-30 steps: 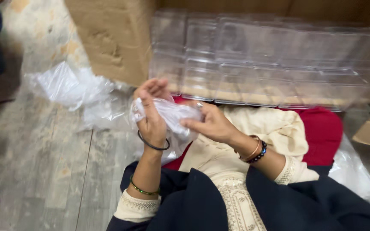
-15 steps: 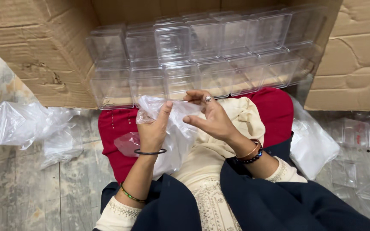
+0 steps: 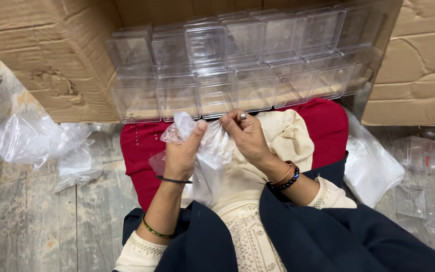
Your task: The person sits on the floor in front of an open cardboard carton filled with clear plastic boxes. They place white items into thin plastic bags, twist the bags closed, and arrange the bagged items and plastic boxes inside the carton, occasionally reaching across the box to reposition contents.
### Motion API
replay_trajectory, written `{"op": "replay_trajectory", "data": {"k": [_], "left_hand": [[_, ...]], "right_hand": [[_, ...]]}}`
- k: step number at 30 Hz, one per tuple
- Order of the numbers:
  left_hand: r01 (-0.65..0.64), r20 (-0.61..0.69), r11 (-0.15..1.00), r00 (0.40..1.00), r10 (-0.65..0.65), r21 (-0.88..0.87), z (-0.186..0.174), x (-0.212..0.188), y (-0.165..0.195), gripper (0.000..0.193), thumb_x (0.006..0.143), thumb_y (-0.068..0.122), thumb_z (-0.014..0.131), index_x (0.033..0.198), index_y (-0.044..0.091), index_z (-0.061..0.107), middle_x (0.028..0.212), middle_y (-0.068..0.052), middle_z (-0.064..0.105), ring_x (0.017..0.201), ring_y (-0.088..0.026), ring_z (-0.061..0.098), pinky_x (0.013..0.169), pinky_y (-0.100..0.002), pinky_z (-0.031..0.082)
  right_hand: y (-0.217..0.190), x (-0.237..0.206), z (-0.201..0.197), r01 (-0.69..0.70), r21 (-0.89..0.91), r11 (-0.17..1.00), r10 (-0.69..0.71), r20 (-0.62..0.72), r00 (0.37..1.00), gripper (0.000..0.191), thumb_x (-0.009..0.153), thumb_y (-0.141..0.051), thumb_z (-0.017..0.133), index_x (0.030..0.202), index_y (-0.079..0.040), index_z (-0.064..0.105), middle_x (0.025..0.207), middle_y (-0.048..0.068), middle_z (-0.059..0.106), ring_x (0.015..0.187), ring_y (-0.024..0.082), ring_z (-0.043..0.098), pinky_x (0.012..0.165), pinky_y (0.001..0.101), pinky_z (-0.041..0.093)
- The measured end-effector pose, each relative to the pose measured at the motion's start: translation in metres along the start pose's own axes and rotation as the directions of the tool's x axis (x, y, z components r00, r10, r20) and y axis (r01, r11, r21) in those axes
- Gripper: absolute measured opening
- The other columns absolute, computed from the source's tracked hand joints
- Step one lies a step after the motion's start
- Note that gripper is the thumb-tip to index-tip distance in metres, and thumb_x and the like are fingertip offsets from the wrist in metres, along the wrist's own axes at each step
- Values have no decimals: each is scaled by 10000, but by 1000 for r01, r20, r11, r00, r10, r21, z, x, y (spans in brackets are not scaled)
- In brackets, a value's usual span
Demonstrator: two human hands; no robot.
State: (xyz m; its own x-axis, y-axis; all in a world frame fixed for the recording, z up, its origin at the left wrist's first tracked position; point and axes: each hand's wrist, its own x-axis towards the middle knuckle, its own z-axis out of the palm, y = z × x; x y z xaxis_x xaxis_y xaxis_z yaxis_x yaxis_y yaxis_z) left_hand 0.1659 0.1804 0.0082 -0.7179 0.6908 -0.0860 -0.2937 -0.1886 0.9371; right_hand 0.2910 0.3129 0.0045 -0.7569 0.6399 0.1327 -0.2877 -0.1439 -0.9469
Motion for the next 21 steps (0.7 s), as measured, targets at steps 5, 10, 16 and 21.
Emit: {"op": "replay_trajectory", "data": {"k": [5, 10, 16, 21], "left_hand": [[11, 77, 999, 997, -14, 42, -16, -3, -7, 170, 990, 247, 662, 995, 82, 702, 945, 26, 701, 876, -51, 635, 790, -210, 518], [185, 272, 959, 954, -123, -215, -24, -2, -12, 232, 1126, 215, 637, 1023, 12, 682, 956, -49, 688, 921, -146, 634, 830, -307, 514], [310, 345, 821, 927, -148, -480, -89, -18, 37, 190, 998, 196, 660, 1069, 21, 675, 950, -82, 708, 865, -187, 668, 792, -334, 531], [40, 143, 965, 987, -79, 258, -179, 21, 81, 233, 884, 110, 699, 1099, 20, 680, 858, -51, 640, 699, -149, 566, 570, -297, 425]], "right_hand": [[-9, 5, 2, -139, 236, 962, 135, 34, 990, 150, 1024, -205, 657, 951, -75, 658, 848, -10, 646, 672, 40, 509, 613, 205, 425], [-6, 3, 5, -435, 455, 777, 403, 171, 899, 202, 1004, -290, 592, 895, -122, 616, 742, 40, 681, 437, 26, 435, 417, 170, 333], [3, 17, -8, -579, 340, 741, 506, 283, 815, 268, 1032, -308, 658, 919, -66, 653, 596, -54, 544, 399, 6, 434, 362, 173, 309], [14, 66, 17, -132, -511, 849, 371, 399, 838, 285, 890, -222, 758, 1102, -40, 702, 649, 6, 632, 550, 104, 573, 480, 291, 433]]}}
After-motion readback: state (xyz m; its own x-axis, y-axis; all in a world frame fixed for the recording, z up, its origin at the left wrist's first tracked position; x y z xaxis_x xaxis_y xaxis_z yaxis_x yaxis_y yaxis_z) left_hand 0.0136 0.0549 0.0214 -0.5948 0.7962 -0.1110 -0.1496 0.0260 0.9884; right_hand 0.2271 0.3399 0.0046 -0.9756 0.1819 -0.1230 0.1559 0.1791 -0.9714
